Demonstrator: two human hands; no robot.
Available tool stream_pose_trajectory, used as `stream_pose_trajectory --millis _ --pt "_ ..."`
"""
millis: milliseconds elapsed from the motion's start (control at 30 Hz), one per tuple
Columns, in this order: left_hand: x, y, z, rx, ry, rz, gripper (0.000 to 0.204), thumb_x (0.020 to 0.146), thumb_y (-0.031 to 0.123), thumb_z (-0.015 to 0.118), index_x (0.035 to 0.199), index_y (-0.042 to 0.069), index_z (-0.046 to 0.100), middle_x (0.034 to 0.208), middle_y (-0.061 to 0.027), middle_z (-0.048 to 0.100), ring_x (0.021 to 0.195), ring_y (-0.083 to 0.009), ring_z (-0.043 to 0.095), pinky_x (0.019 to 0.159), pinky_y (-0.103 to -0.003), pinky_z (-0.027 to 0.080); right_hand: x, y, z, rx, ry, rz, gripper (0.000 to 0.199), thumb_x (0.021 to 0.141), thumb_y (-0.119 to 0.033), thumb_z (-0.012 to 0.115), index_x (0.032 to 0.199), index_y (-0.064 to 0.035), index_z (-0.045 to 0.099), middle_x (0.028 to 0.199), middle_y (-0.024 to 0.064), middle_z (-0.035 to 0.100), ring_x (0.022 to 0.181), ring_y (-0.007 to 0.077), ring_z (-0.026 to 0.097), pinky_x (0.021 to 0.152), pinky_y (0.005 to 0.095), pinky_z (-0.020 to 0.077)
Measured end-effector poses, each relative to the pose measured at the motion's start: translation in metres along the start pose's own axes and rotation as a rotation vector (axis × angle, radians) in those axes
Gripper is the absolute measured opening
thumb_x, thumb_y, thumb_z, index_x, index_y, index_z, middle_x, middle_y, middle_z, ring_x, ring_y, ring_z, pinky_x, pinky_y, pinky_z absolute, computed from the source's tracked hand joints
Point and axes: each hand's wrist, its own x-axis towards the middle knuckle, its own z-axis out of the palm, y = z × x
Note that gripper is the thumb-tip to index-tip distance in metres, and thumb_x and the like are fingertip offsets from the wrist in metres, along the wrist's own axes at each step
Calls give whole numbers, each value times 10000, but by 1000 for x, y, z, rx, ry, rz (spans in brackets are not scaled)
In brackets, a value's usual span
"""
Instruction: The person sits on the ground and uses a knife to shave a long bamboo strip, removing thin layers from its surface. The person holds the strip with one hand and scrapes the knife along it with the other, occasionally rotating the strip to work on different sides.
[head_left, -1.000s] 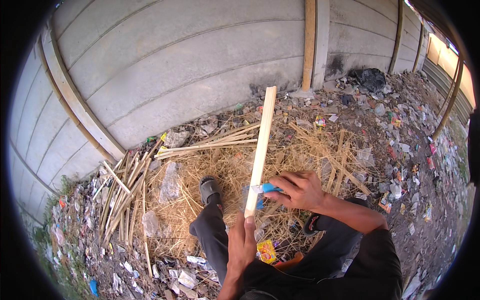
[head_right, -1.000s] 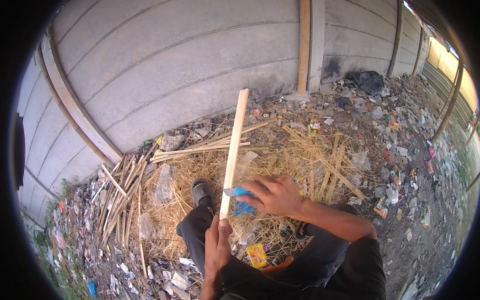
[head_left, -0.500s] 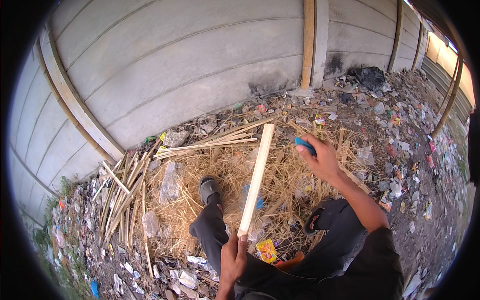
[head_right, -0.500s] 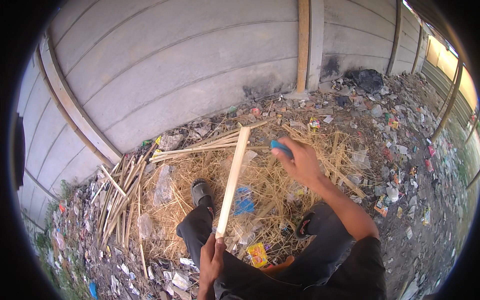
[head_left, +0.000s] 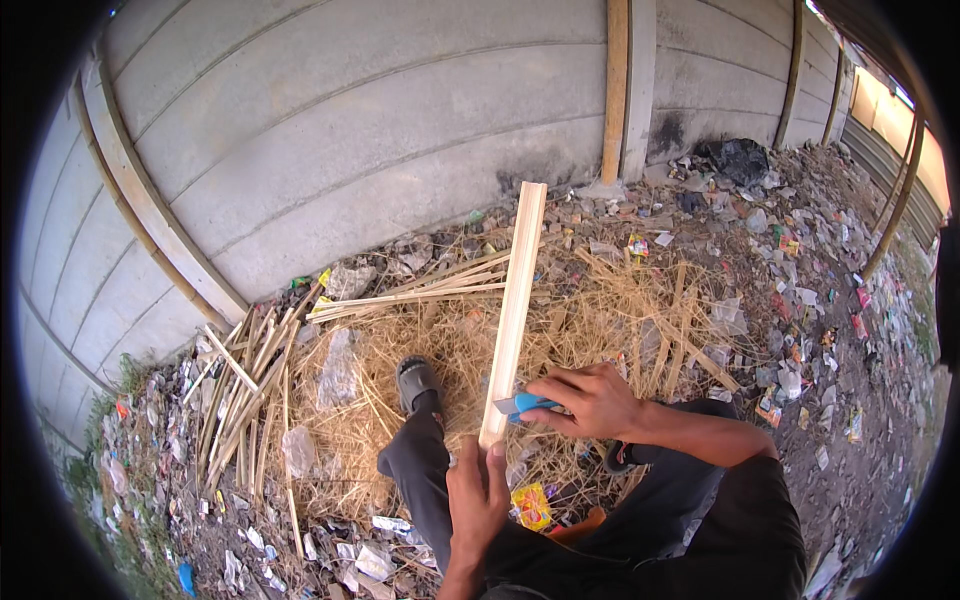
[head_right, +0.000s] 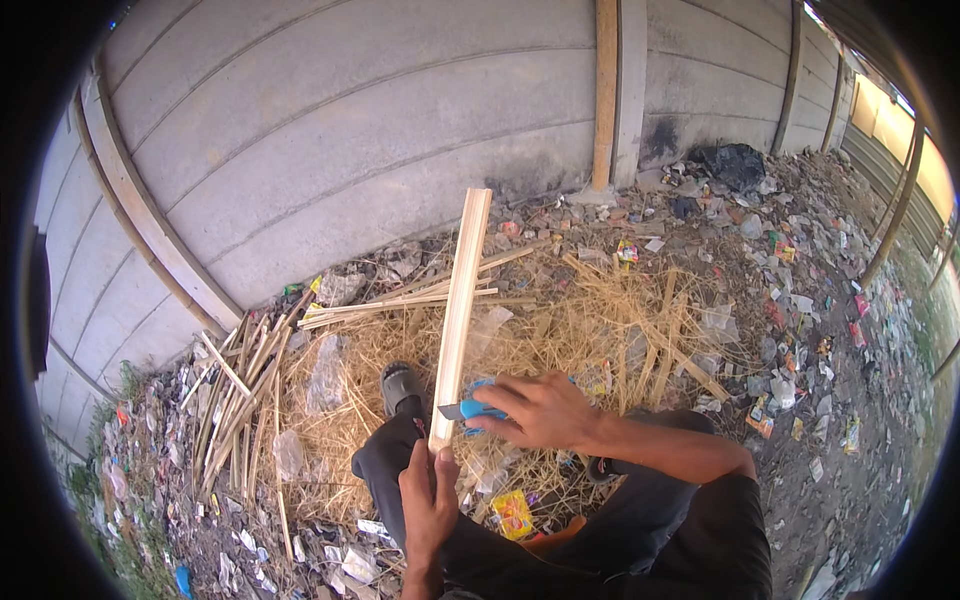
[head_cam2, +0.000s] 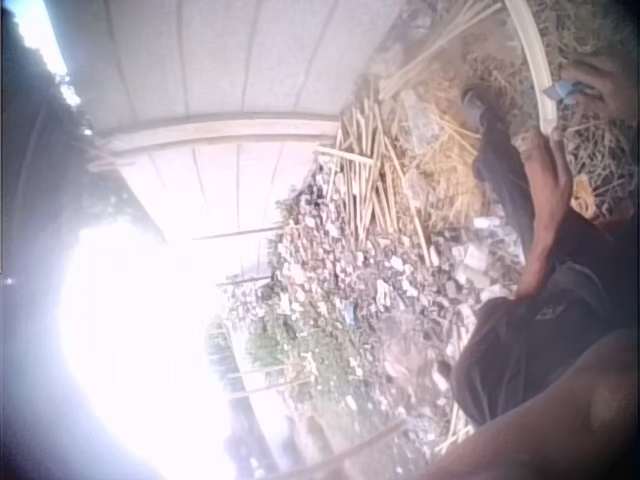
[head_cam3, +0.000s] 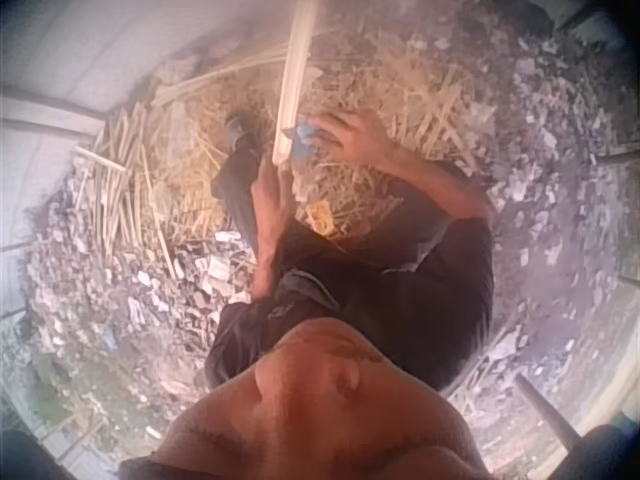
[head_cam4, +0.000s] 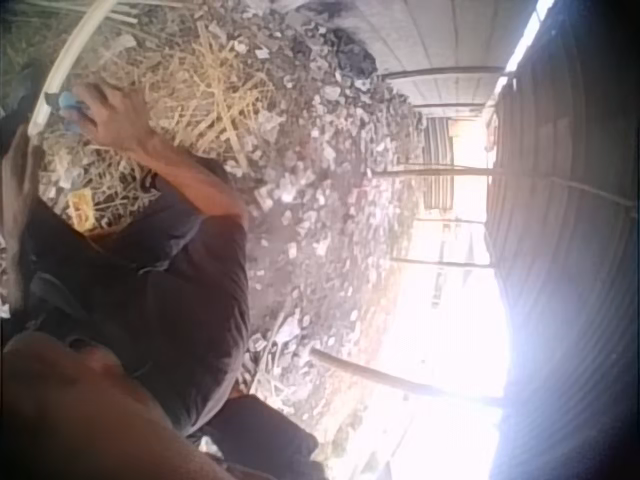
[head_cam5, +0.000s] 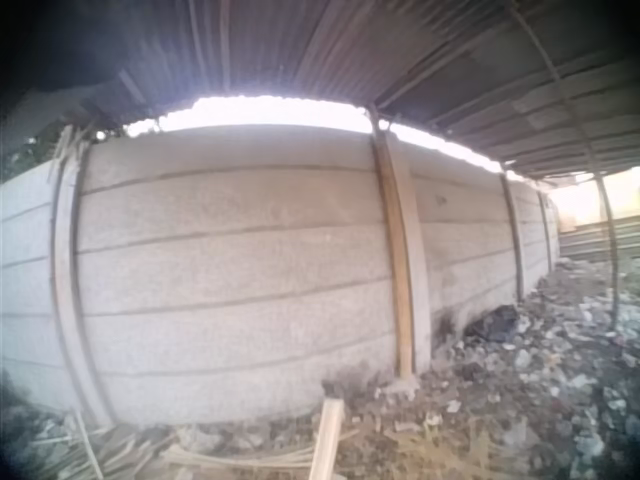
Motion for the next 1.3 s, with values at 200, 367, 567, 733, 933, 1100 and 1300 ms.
stream_pose_trajectory --millis 200,367,567,733,933,1100,1300 --pt "1 -5 1 -11 -28 -53 305 1126 225 537 942 -18 535 670 -72 571 612 -125 502 563 -355 400 -1 4 2 -76 14 -5 310 991 -441 742 1070 -142 717 872 28 726 541 191 678 463 333 526" --pt "-9 -18 -1 11 -104 -108 303 1125 248 531 978 -16 505 688 -241 606 636 -462 636 580 -507 442 4 29 -2 -101 96 164 314 992 -443 744 1055 -135 729 889 50 749 569 224 693 500 345 525" --pt "-49 -44 -5 -2 -302 -274 316 1122 277 529 1059 -31 564 747 -255 620 677 -435 626 639 -480 465 7 118 -36 -228 90 608 383 1039 -471 676 1123 -104 747 861 127 753 659 331 719 606 443 555" --pt "-67 -55 -29 -70 -409 -331 321 1120 289 544 1045 -22 569 731 -148 587 678 -239 557 648 -400 435 -28 192 -69 -347 -6 929 459 1065 -527 607 1153 -104 762 862 163 752 787 358 738 749 499 565" --pt "-55 -72 -36 -330 -399 -462 340 1142 319 493 940 54 558 719 47 474 633 -62 409 575 -267 340 -38 181 -47 24 -225 754 548 1029 -600 649 1197 -90 757 1058 158 764 980 318 746 853 491 557" --pt "-25 -52 -29 -502 -478 -427 343 1146 273 416 886 78 525 688 57 429 571 -59 381 523 -259 312 -6 116 -51 610 -95 721 504 1056 -487 683 1307 -50 697 785 4 568 588 76 454 548 300 400" --pt "-6 -37 -2 -553 -572 -362 406 1138 339 361 832 102 487 645 43 415 533 -73 370 495 -266 306 17 57 -40 1210 78 713 502 1040 -406 731 1352 -18 663 677 -72 515 502 15 360 479 255 248"
